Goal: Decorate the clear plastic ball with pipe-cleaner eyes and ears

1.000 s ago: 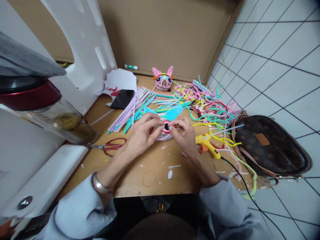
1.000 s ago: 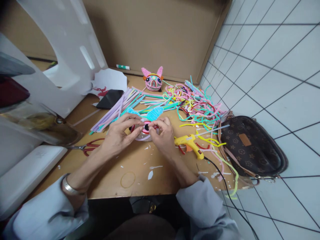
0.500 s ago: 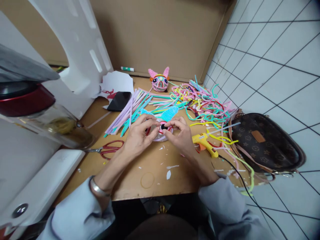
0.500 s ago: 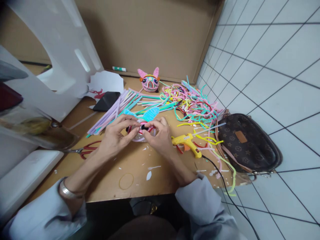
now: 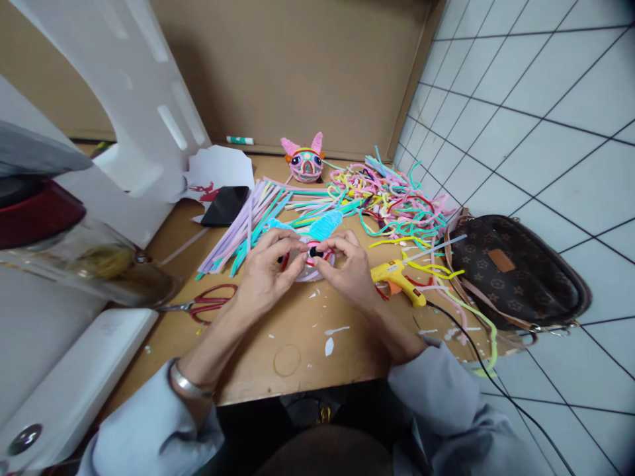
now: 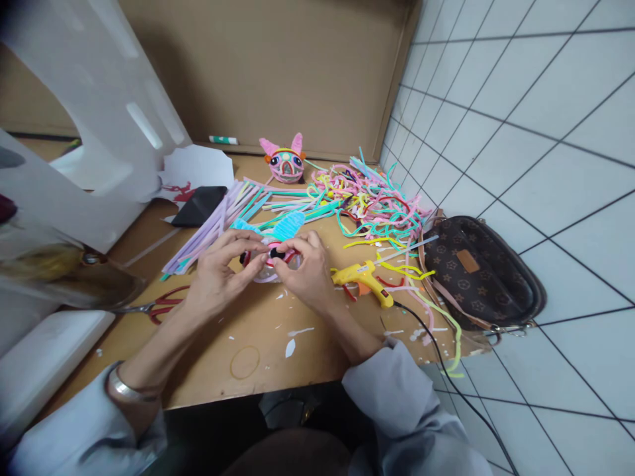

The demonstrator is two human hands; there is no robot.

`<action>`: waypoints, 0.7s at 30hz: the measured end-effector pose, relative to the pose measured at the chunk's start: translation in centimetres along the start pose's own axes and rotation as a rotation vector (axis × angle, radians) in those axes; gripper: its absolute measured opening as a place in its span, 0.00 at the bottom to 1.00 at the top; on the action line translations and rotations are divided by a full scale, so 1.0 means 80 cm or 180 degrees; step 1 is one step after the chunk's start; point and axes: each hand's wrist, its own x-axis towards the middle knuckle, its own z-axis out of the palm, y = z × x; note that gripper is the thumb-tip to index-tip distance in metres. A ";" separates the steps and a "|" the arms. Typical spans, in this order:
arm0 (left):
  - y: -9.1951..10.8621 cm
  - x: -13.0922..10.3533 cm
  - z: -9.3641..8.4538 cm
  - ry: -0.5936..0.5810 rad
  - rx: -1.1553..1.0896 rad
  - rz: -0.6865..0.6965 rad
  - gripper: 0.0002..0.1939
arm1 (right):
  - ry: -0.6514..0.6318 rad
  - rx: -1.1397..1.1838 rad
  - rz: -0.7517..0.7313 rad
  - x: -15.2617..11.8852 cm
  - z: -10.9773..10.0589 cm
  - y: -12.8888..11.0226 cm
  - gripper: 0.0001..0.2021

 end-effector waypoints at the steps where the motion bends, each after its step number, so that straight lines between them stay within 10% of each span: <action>1: 0.000 0.000 0.000 0.0008 -0.0005 -0.0001 0.06 | -0.0015 0.0006 0.0007 0.000 -0.001 0.000 0.05; 21: 0.000 -0.003 0.005 0.0042 0.0472 0.0524 0.06 | -0.0021 0.0111 0.0056 0.002 -0.001 0.005 0.04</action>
